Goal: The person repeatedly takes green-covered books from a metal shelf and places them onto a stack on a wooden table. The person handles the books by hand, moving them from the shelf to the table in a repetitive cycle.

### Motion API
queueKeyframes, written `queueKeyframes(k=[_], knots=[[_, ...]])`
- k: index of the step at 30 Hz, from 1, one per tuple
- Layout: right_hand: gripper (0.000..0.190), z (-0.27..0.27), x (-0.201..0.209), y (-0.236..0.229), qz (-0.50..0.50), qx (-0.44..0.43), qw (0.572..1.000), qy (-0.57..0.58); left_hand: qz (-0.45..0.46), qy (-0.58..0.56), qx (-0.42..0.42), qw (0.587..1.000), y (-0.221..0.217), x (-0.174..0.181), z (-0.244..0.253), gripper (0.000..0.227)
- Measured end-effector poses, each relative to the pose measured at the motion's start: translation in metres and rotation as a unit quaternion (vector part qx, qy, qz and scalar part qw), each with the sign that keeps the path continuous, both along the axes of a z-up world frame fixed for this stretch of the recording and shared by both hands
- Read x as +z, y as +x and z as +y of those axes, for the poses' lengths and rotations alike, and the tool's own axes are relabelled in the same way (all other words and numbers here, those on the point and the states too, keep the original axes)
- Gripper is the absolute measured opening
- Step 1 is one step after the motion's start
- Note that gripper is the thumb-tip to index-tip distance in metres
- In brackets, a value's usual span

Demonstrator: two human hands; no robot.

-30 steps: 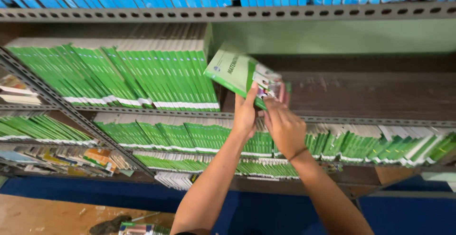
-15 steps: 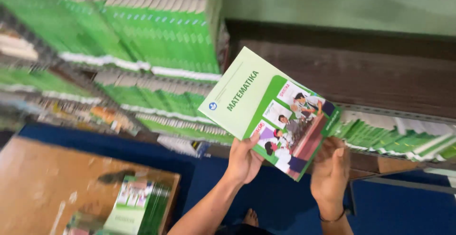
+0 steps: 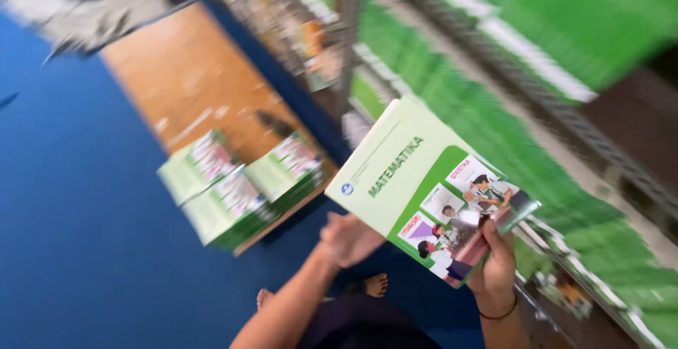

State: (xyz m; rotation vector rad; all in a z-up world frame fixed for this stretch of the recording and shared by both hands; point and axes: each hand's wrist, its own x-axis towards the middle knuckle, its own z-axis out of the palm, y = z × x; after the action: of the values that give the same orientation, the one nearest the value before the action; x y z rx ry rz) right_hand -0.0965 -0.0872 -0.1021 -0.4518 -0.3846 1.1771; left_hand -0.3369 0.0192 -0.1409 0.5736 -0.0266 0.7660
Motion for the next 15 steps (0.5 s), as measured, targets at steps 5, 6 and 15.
queueKeyframes(k=[5, 6, 15], knots=[[0.048, 0.043, -0.022, -0.098, -0.035, 0.176, 0.983, 0.023, -0.045, -0.058, 0.064, 0.995, -0.194, -0.016, 0.000, 0.130], [0.048, 0.054, -0.030, -0.124, -0.035, 0.192, 0.981, 0.021, -0.046, -0.061, 0.080, 0.994, -0.230, -0.015, -0.007, 0.130], [0.063, 0.116, -0.081, -0.363, -0.270, 0.398, 0.853, -0.202, 0.294, -0.162, 0.294, 0.895, -0.467, -0.042, -0.099, 0.080]])
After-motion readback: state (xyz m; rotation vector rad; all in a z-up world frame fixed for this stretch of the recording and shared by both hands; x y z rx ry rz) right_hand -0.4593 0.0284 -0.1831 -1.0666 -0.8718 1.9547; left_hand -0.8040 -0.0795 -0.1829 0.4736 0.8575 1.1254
